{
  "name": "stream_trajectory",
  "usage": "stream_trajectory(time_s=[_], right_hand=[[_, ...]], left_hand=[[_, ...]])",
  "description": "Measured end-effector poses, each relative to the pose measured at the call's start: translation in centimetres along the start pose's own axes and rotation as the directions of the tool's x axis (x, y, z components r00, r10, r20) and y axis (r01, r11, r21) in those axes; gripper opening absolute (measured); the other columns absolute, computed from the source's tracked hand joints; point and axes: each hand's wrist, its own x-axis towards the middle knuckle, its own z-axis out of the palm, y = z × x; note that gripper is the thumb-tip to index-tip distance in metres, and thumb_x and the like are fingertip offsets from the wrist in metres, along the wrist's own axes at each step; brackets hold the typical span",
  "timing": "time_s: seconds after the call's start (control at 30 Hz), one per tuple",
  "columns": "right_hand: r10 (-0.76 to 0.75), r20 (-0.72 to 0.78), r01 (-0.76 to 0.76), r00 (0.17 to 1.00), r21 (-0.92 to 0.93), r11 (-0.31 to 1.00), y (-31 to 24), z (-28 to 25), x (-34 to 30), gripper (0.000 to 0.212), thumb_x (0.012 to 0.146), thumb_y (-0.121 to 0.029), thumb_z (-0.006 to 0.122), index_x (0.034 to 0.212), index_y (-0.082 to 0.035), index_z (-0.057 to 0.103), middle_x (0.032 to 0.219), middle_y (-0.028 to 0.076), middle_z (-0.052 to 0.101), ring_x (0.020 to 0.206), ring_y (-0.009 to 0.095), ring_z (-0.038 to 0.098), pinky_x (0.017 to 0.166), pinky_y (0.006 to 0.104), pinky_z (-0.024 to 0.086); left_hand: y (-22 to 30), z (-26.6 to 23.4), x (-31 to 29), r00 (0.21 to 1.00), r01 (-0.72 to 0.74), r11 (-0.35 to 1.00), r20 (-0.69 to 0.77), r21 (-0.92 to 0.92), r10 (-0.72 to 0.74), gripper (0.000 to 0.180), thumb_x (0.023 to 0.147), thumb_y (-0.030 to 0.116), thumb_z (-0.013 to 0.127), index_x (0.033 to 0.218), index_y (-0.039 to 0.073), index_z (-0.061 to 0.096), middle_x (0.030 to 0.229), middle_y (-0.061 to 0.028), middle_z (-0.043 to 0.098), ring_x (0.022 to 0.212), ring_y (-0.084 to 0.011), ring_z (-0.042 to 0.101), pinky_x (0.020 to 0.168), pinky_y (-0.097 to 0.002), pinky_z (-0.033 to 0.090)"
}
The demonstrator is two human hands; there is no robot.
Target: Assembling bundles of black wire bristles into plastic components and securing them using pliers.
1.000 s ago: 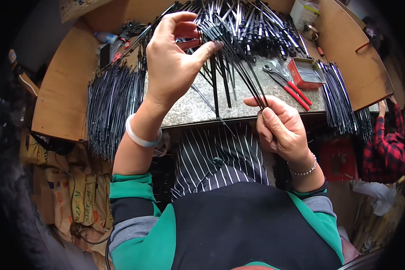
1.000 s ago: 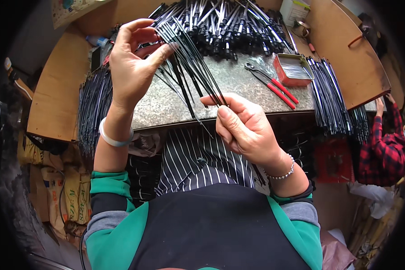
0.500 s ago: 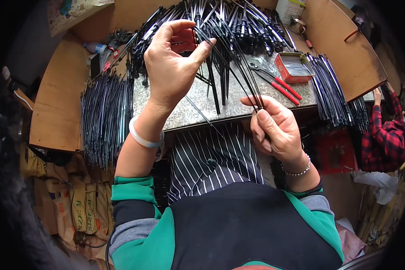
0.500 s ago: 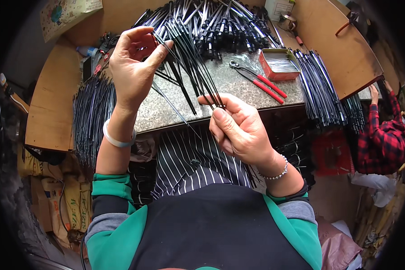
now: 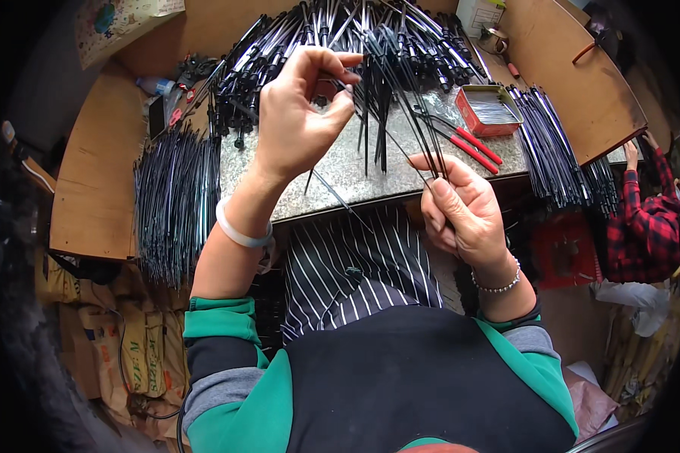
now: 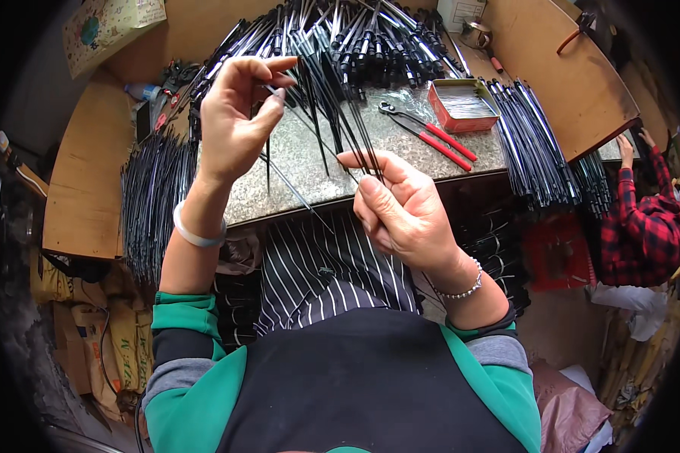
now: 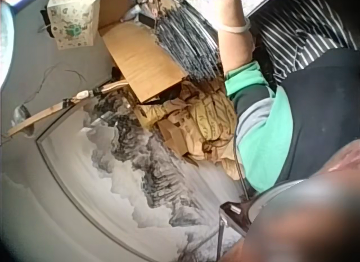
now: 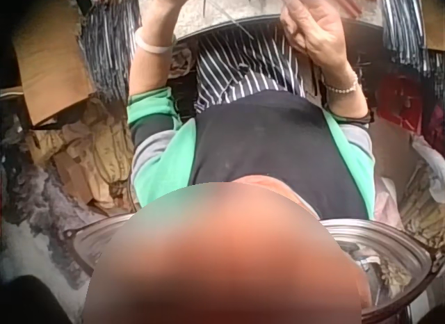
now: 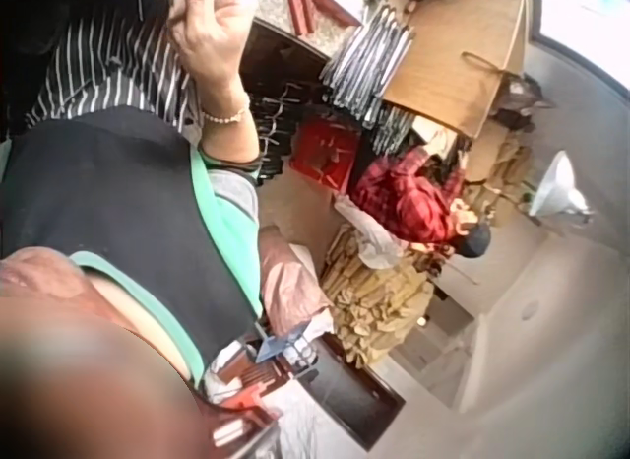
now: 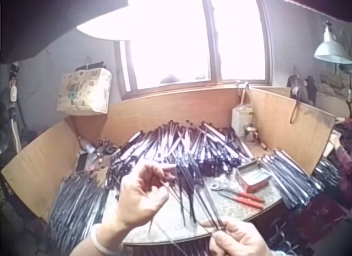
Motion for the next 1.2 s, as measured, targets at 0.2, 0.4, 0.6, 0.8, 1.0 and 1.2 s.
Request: stream_trajectory(time_s=[0.2, 0.4, 0.6, 0.8, 1.0, 1.2], right_hand=[[-0.01, 0.067, 0.017, 0.998, -0.098, 0.995, 0.5, 0.3, -0.9, 0.034, 0.095, -0.014, 0.043, 0.123, 0.007, 0.041, 0.057, -0.001, 0.045, 0.04, 0.001, 0.032, 0.036, 0.0139, 0.025], [0.014, 0.073, -0.012, 0.997, -0.027, 1.0, 0.5, 0.3, -1.4, 0.036, 0.096, -0.013, 0.042, 0.126, 0.006, 0.039, 0.059, 0.0, 0.046, 0.038, 0.0, 0.03, 0.034, 0.0144, 0.025], [0.011, 0.065, -0.012, 0.998, 0.026, 1.0, -0.1, 0.2, -1.4, 0.036, 0.096, -0.013, 0.041, 0.127, 0.006, 0.038, 0.06, 0.001, 0.046, 0.036, 0.0, 0.029, 0.032, 0.015, 0.024], [0.033, 0.041, -0.038, 0.999, 0.115, 0.993, -0.6, -0.2, -1.5, 0.033, 0.096, -0.012, 0.039, 0.126, 0.003, 0.039, 0.062, 0.001, 0.047, 0.037, 0.001, 0.031, 0.033, 0.015, 0.026], [0.055, 0.08, -0.06, 0.995, 0.064, 0.996, -1.0, -1.4, -1.4, 0.035, 0.096, -0.011, 0.04, 0.127, 0.005, 0.037, 0.06, 0.002, 0.046, 0.038, 0.001, 0.03, 0.034, 0.0156, 0.025], [0.135, 0.168, -0.14, 0.976, 0.017, 0.99, -1.8, -0.6, -1.1, 0.04, 0.095, -0.012, 0.041, 0.131, 0.004, 0.034, 0.065, 0.002, 0.048, 0.04, 0.001, 0.031, 0.035, 0.0145, 0.025]], left_hand=[[0.7, 0.7, 0.2, 0.999, -0.006, 0.985, -0.049, 0.174, 0.015, 0.059, 0.072, 0.005, 0.074, 0.123, 0.001, 0.045, 0.109, -0.008, 0.056, 0.097, -0.0134, 0.055, 0.085, -0.0262, 0.046], [0.2, 1.5, 0.2, 0.994, -0.036, 0.999, -0.101, -0.023, 0.033, 0.045, 0.073, -0.002, 0.071, 0.114, -0.001, 0.051, 0.09, -0.0042, 0.059, 0.079, -0.0067, 0.055, 0.072, -0.0197, 0.048], [0.5, 1.9, 0.5, 0.993, -0.017, 1.0, -0.116, 0.017, 0.019, 0.039, 0.072, 0.003, 0.072, 0.106, 0.0, 0.053, 0.085, -0.0034, 0.06, 0.076, -0.0081, 0.059, 0.068, -0.0214, 0.05], [0.7, 2.0, 0.7, 0.998, 0.066, 0.962, 0.004, -0.265, -0.068, 0.038, 0.076, -0.005, 0.063, 0.107, 0.002, 0.043, 0.1, -0.007, 0.056, 0.088, -0.0114, 0.057, 0.083, -0.0231, 0.046], [1.7, 2.0, 0.3, 0.983, -0.172, 0.931, -0.011, 0.323, 0.185, 0.069, 0.069, 0.007, 0.076, 0.124, 0.004, 0.034, 0.119, -0.0136, 0.05, 0.111, -0.0212, 0.051, 0.095, -0.0361, 0.04], [1.8, 2.5, 1.4, 0.992, 0.13, 0.99, 0.007, -0.055, -0.129, 0.084, 0.065, 0.007, 0.08, 0.133, 0.006, 0.031, 0.117, -0.0156, 0.055, 0.109, -0.0225, 0.054, 0.091, -0.0319, 0.044]])
